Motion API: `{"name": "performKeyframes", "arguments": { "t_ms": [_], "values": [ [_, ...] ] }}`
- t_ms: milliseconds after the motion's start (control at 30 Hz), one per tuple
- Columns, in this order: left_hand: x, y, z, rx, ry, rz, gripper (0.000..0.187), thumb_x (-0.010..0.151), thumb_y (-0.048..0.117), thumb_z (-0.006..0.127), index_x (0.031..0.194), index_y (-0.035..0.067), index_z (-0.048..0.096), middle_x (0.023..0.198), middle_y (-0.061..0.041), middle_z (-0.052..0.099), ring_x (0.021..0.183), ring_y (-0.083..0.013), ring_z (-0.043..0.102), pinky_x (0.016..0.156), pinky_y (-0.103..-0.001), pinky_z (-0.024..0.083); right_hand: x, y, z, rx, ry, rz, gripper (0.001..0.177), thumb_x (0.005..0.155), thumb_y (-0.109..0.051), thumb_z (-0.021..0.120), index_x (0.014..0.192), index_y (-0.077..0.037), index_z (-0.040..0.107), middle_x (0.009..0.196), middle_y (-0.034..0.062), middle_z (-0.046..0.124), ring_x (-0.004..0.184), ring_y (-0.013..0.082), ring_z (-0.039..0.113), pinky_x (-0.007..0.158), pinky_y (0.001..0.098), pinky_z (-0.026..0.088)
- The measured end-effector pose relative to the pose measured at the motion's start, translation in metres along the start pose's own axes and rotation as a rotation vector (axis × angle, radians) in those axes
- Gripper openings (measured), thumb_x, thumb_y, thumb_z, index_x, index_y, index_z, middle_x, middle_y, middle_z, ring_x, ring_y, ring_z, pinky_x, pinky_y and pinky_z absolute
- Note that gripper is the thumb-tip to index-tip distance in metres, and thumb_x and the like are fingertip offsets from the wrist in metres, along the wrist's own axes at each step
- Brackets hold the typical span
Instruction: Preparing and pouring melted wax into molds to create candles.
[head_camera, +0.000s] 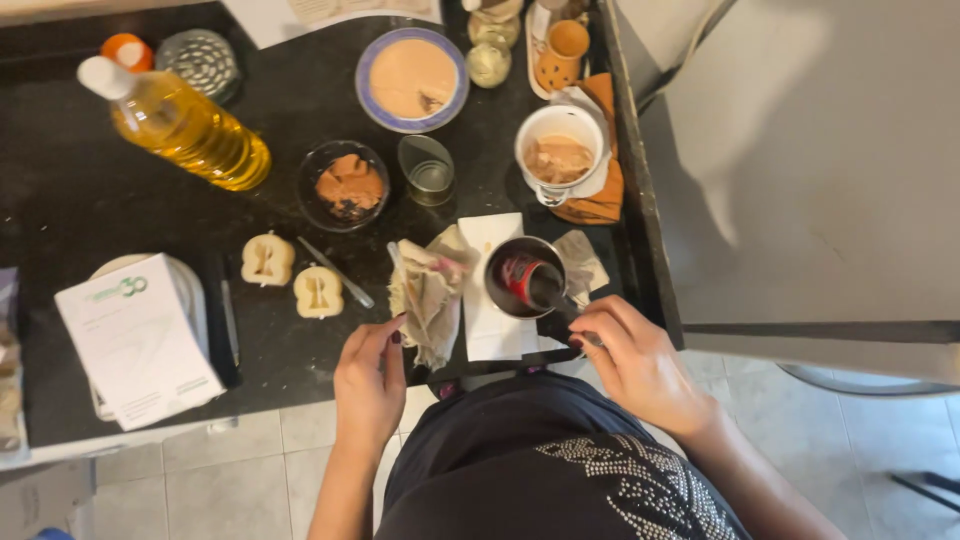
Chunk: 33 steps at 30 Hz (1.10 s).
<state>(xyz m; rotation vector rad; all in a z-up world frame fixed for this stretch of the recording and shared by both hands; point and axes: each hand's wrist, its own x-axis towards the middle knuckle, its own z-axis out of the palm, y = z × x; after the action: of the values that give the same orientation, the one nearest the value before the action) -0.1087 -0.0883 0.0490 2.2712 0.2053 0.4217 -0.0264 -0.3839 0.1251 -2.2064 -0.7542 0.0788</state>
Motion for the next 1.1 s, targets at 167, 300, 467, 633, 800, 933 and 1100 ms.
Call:
{"name": "performKeyframes", "arguments": {
  "t_ms": [167, 300, 467, 633, 800, 933, 1100],
  "values": [
    [-0.013, -0.001, -0.008, -0.01, -0.008, -0.17, 0.026, 0.085, -0.003, 0.065, 0.109, 0.004, 0.074, 0.089, -0.011, 0.069, 0.073, -0.0242, 0.066, 0.069, -0.035, 0.055, 0.003, 0.0, 0.001, -0.058, 0.003, -0.026, 0.014, 0.088, -0.001, 0.068, 0.102, -0.002, 0.065, 0.1, 0.0131, 0.065, 0.085, 0.0306, 0.07, 0.071, 0.037, 0.056],
    [-0.03, -0.008, -0.009, -0.086, 0.012, -0.201, 0.023, 0.082, -0.003, 0.07, 0.103, 0.004, 0.073, 0.09, -0.01, 0.07, 0.07, -0.0226, 0.07, 0.065, -0.033, 0.057, 0.007, 0.002, 0.005, -0.094, 0.018, -0.033, 0.014, 0.088, -0.002, 0.07, 0.101, -0.001, 0.065, 0.098, 0.0143, 0.065, 0.085, 0.0323, 0.068, 0.073, 0.0384, 0.055],
    [-0.041, -0.006, -0.006, -0.14, -0.004, -0.239, 0.019, 0.082, -0.002, 0.071, 0.101, 0.003, 0.074, 0.089, -0.01, 0.07, 0.071, -0.0229, 0.071, 0.065, -0.033, 0.059, 0.01, 0.005, 0.01, -0.109, 0.019, -0.02, 0.015, 0.089, -0.002, 0.068, 0.104, 0.0, 0.065, 0.1, 0.0145, 0.066, 0.083, 0.0291, 0.069, 0.067, 0.0353, 0.055],
    [-0.043, -0.006, -0.007, -0.177, -0.052, -0.193, 0.016, 0.082, -0.002, 0.072, 0.098, 0.002, 0.073, 0.089, -0.011, 0.07, 0.075, -0.0246, 0.072, 0.066, -0.033, 0.059, 0.009, 0.004, 0.015, -0.11, 0.057, 0.013, 0.012, 0.093, -0.001, 0.067, 0.105, 0.0, 0.065, 0.101, 0.013, 0.066, 0.08, 0.0243, 0.069, 0.061, 0.0311, 0.055],
    [-0.041, -0.008, -0.009, -0.187, -0.083, -0.159, 0.016, 0.082, -0.002, 0.071, 0.097, 0.002, 0.073, 0.09, -0.011, 0.07, 0.075, -0.0245, 0.073, 0.066, -0.033, 0.058, 0.007, 0.002, 0.015, -0.115, 0.066, 0.057, 0.014, 0.092, 0.001, 0.067, 0.106, 0.0, 0.065, 0.102, 0.0126, 0.066, 0.076, 0.0209, 0.068, 0.059, 0.0292, 0.055],
    [-0.037, -0.012, -0.005, -0.197, -0.149, -0.165, 0.015, 0.083, -0.002, 0.069, 0.096, 0.004, 0.074, 0.091, -0.011, 0.071, 0.072, -0.0264, 0.072, 0.064, -0.035, 0.057, -0.005, -0.009, 0.006, -0.134, 0.148, 0.096, 0.013, 0.093, 0.001, 0.067, 0.105, 0.0, 0.065, 0.103, 0.013, 0.066, 0.076, 0.0195, 0.067, 0.058, 0.0267, 0.056],
    [-0.028, -0.008, -0.001, -0.149, -0.212, -0.224, 0.018, 0.086, -0.002, 0.064, 0.1, 0.004, 0.073, 0.095, -0.013, 0.07, 0.074, -0.0318, 0.07, 0.068, -0.039, 0.056, -0.024, -0.007, -0.007, -0.048, 0.288, 0.159, 0.012, 0.096, 0.004, 0.067, 0.107, 0.0, 0.066, 0.104, 0.0111, 0.067, 0.084, 0.0147, 0.07, 0.07, 0.0243, 0.056]
  ]
}}
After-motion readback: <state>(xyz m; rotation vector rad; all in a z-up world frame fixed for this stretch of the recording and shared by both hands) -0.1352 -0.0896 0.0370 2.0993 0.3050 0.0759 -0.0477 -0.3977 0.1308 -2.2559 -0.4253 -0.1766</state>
